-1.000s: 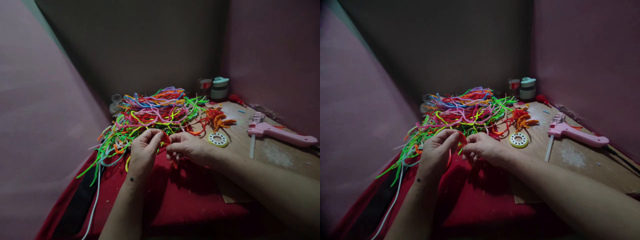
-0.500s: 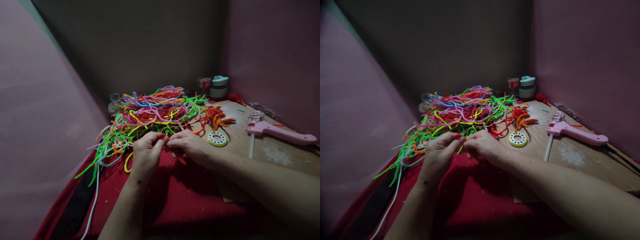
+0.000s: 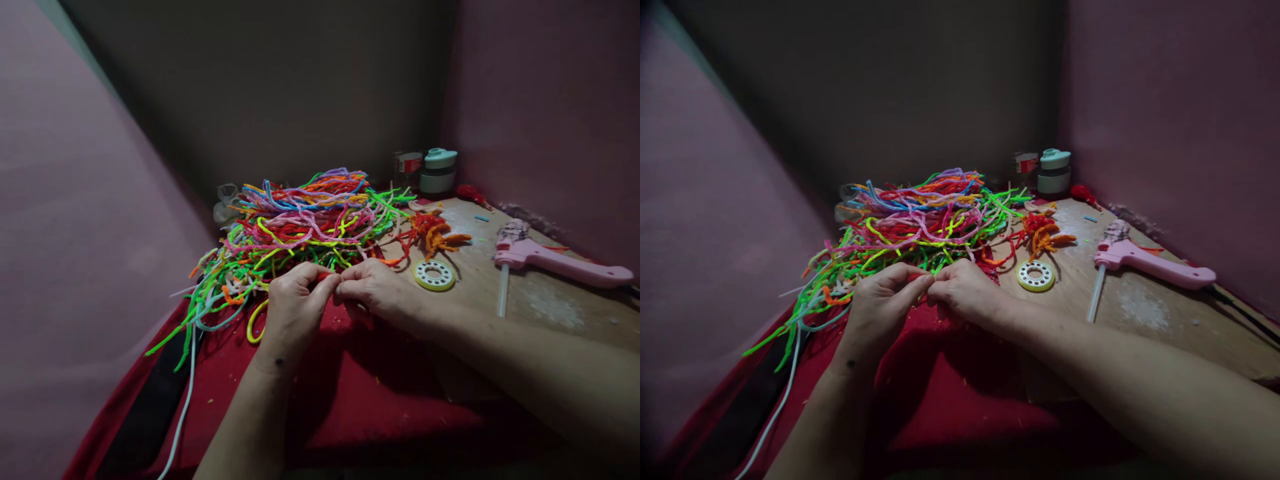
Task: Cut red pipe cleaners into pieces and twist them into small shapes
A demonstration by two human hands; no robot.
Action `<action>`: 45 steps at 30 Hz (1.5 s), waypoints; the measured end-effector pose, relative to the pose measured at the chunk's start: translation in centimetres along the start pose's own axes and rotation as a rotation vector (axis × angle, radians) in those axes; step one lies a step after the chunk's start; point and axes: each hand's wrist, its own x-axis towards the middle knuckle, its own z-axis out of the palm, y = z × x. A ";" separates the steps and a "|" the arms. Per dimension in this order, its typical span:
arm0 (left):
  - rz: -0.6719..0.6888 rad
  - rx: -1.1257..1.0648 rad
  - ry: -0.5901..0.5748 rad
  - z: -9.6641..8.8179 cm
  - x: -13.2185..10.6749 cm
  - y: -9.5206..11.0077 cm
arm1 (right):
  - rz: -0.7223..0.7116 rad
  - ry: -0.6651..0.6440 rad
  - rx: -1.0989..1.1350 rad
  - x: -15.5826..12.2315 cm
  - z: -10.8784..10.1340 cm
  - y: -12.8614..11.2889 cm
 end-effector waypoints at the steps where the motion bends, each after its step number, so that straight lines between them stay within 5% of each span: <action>1: 0.010 0.006 0.021 0.0 0.0 0.0 | -0.008 0.001 0.008 0.0 0.0 0.0; 8: -0.111 -0.230 0.073 -1.0 0.1 0.2 | -0.024 0.039 0.037 0.3 -0.3 0.4; 30: -0.132 -0.255 -0.044 -0.8 0.0 0.6 | -0.005 -0.031 0.332 0.6 -0.2 0.9; 33: -0.013 -0.115 -0.003 -0.6 0.0 0.4 | 0.011 -0.024 0.300 0.6 -0.1 0.7; 39: 0.447 0.457 0.164 0.2 -0.3 -0.5 | 0.056 0.020 0.096 0.9 -0.2 0.9; 45: 0.497 0.650 0.176 0.5 -0.3 -0.7 | 0.035 -0.020 0.011 1.2 -0.2 1.7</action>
